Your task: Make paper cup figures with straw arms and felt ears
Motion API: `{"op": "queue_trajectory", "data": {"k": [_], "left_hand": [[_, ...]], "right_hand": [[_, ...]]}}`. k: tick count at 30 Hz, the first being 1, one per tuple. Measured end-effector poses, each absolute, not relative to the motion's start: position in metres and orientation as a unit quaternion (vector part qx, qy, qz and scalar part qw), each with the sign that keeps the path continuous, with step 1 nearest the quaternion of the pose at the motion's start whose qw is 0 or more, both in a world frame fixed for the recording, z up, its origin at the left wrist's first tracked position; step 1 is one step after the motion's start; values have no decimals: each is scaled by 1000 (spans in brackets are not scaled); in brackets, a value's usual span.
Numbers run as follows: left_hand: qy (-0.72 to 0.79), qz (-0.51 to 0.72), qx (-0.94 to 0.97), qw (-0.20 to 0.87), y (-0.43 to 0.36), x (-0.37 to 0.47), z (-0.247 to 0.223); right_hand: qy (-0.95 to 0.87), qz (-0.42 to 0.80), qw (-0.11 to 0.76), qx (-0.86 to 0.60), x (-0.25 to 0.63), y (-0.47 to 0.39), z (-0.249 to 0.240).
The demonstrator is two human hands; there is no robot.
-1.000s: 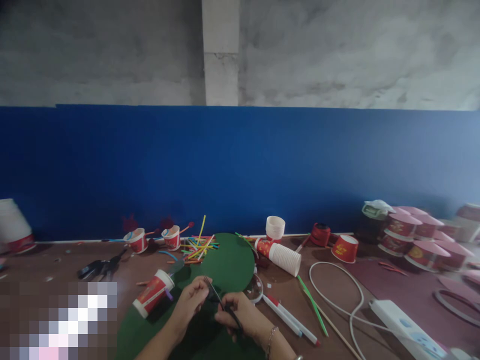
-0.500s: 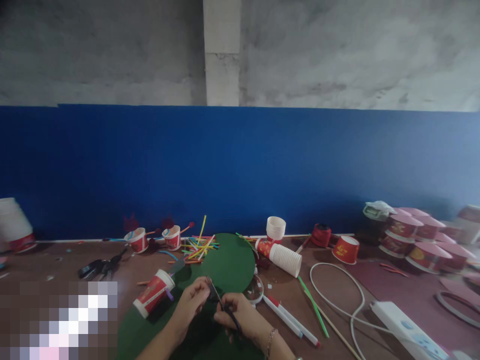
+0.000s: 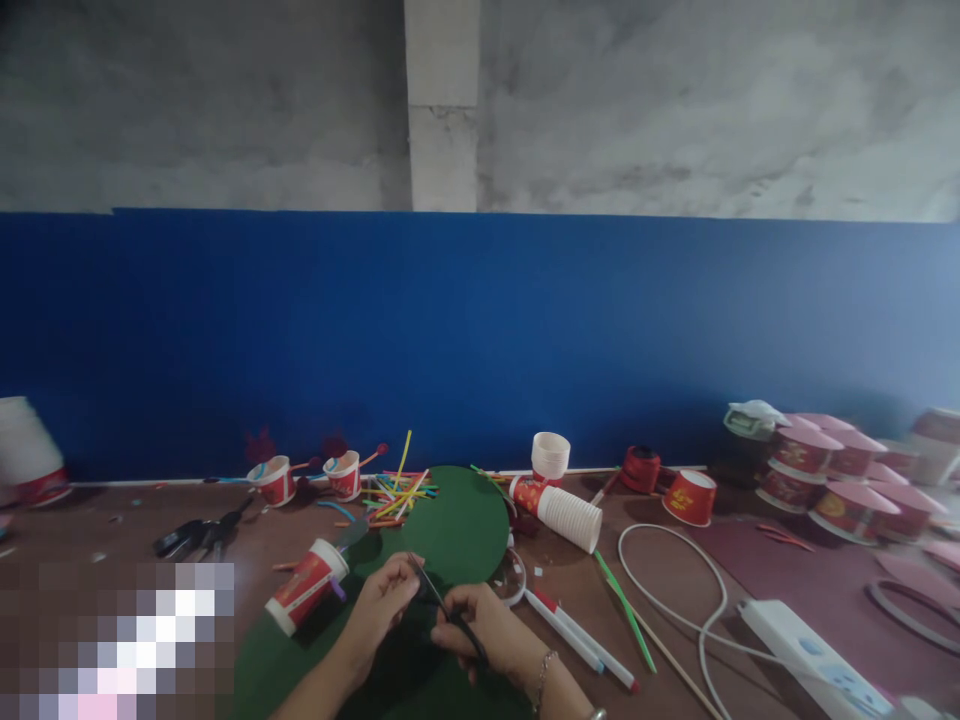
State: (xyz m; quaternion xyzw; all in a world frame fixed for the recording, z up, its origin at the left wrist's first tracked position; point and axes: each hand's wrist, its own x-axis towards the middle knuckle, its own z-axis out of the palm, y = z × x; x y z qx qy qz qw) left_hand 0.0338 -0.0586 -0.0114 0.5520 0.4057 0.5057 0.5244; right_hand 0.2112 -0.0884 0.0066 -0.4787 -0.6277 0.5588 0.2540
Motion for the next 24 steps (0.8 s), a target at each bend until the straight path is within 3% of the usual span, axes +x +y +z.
{"op": "queue_trajectory", "data": {"k": [4,10,17,24], "left_hand": [[416,500,560,513,-60,34,-8],[423,452,590,519,-72,41,0],[422,378,573,592,-81,44,6],[461,370,577,564,-86,36,8]], "right_hand": [[-608,540,295,-501,211,-83,1],[-538,558,437,-456,199,-82,6],[-410,699,424,-404,204,-92,14],[-471,655,403,-433,199,-92,15]]}}
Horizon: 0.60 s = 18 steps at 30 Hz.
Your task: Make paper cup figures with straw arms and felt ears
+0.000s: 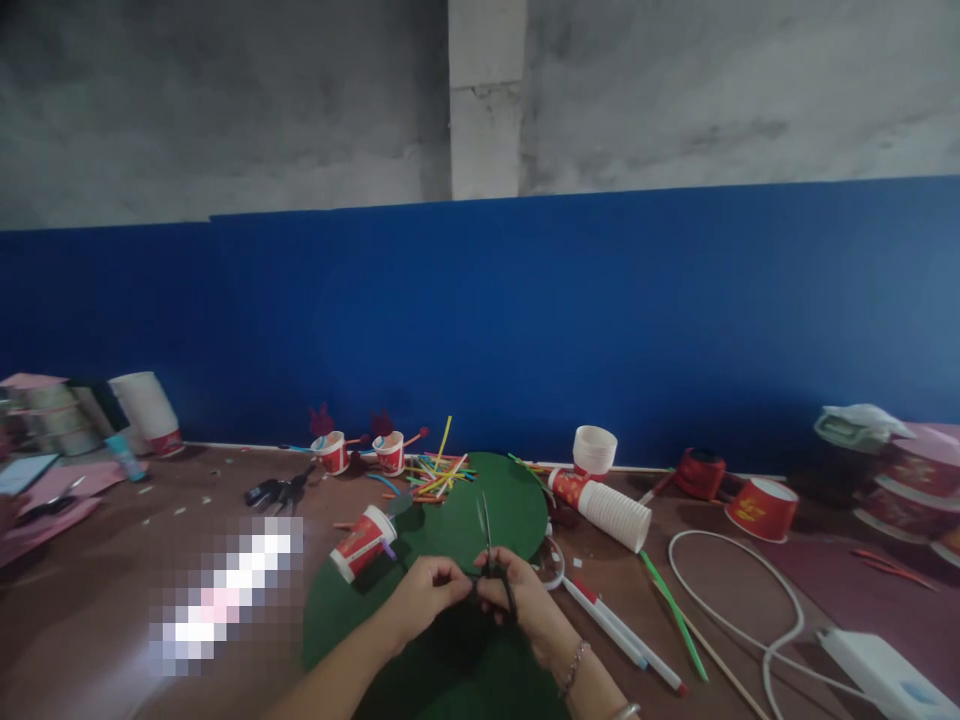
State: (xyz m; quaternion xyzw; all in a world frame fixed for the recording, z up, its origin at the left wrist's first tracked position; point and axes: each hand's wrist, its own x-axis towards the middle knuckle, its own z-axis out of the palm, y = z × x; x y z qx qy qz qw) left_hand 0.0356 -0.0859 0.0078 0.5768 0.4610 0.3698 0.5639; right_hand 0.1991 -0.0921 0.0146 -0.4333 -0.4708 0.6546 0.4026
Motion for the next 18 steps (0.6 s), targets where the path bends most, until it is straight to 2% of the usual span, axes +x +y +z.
{"op": "queue_trajectory", "data": {"k": [5,8,13,15,18], "left_hand": [[478,330,593,558,-92,28,7],[497,330,629,498,-95,25,4],[517,319,681,408,-106,19,-4],[525,326,684,388,-107,18,-6],[532,343,674,380,-105,19,-9]], "right_hand": [[-462,679,389,-417,196,-96,17],[-553,606,353,-451,194,-93,11],[-728,388,312,-471,186,-95,4],[-746,357,307,-471,184,-98,4],[-726,391,321,-465,182,-98,6]]}}
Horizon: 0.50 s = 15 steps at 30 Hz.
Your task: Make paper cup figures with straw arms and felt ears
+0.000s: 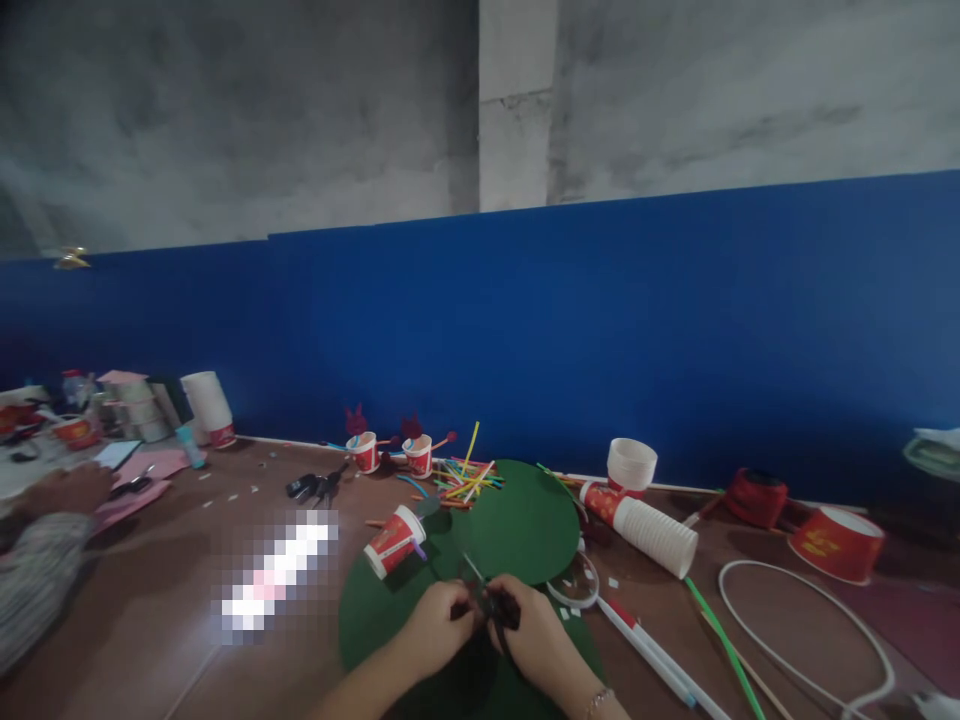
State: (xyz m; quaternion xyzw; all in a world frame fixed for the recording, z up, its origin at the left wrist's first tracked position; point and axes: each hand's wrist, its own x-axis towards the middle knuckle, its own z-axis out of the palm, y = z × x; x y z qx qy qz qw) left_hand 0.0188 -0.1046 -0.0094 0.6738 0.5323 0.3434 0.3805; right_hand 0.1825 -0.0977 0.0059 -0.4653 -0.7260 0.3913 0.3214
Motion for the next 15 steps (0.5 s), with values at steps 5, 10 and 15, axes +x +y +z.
{"op": "queue_trajectory", "data": {"k": [5,10,15], "left_hand": [[531,370,647,404,-101,24,-12],[530,387,638,403,-102,26,-13],[537,375,647,390,-108,27,-8]], "right_hand": [[-649,500,362,-445,183,-94,7],[-640,510,376,-435,184,-91,3],[-657,486,369,-442,186,-89,-1]]}}
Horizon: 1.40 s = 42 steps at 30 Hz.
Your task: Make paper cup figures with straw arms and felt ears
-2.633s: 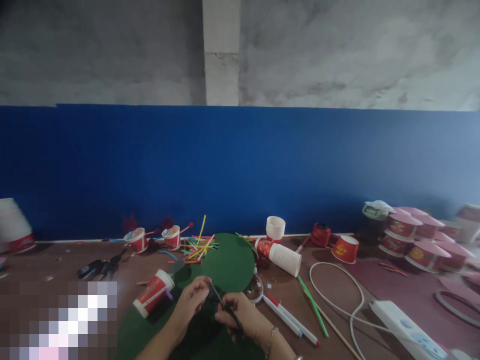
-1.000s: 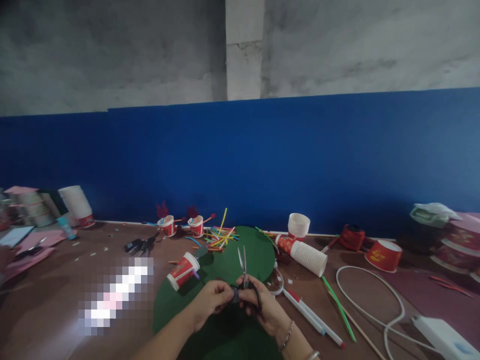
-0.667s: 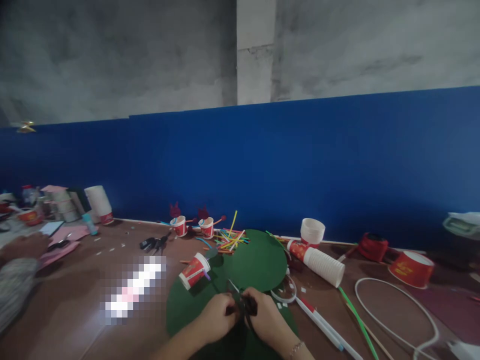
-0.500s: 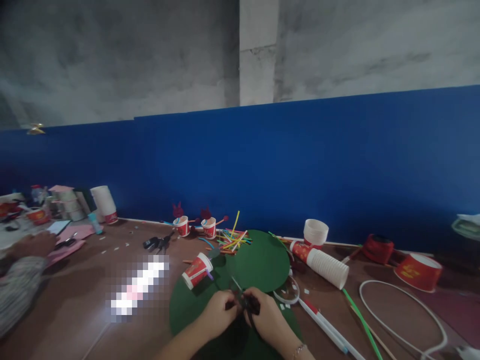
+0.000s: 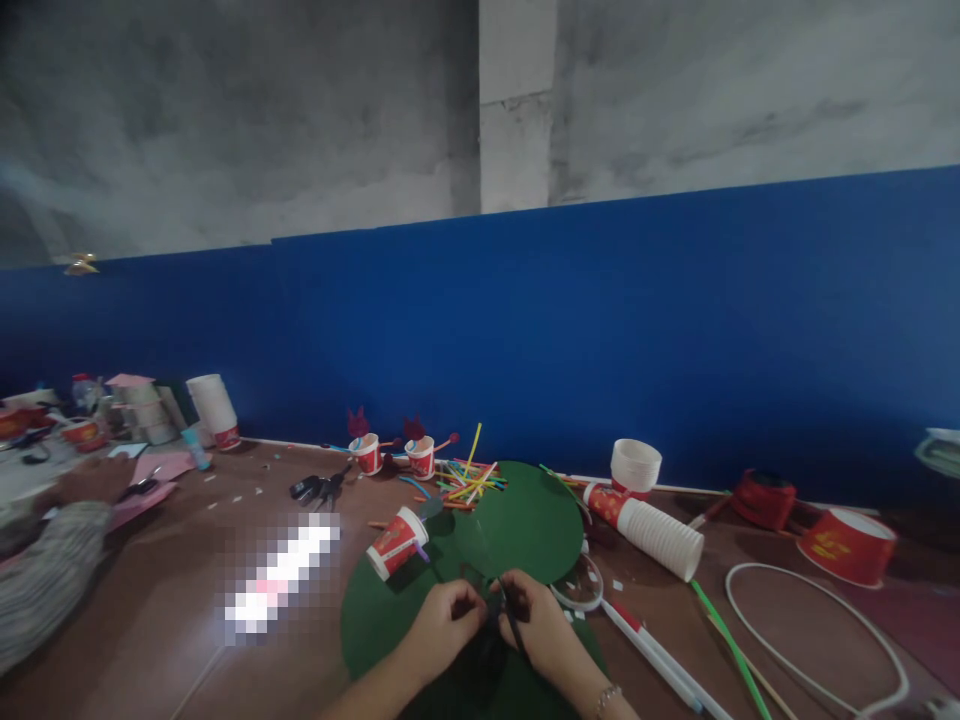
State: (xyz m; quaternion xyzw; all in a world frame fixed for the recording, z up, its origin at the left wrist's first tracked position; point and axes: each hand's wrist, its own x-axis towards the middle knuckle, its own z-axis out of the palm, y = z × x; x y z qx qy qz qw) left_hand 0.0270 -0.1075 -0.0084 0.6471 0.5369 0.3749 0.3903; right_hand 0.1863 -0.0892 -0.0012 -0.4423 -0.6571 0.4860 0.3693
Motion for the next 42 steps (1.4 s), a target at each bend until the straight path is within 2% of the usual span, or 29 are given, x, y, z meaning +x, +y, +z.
{"op": "queue_trajectory", "data": {"k": [3,5,8,11,13,18,30,36,42], "left_hand": [[544,351,671,361,-123,17,9],[558,292,728,271,-138,-3,25],[621,273,727,110,-155,-58,40],[740,228,625,-103,-164,-128,33],[806,164,539,-181,-168,-168,20],[826,61,527,-189,-171,-202,-4],[813,78,543,-193,-171,-191,-4],[783,153,569,-198,-170,-187,-4],[673,280,668,-150,-171,-130,19]], "right_hand": [[-683,444,360,-454,188,-89,-2],[-697,415,355,-465,190,-89,-3],[-702,393,351,-479,190,-87,-5],[-703,391,347,-482,190,-86,-6],[-704,394,345,-479,189,-85,-6],[-698,408,341,-479,191,-84,-10],[-677,423,347,-492,195,-81,-12],[-682,420,345,-489,195,-81,-13],[-675,420,355,-491,192,-83,-6]]}}
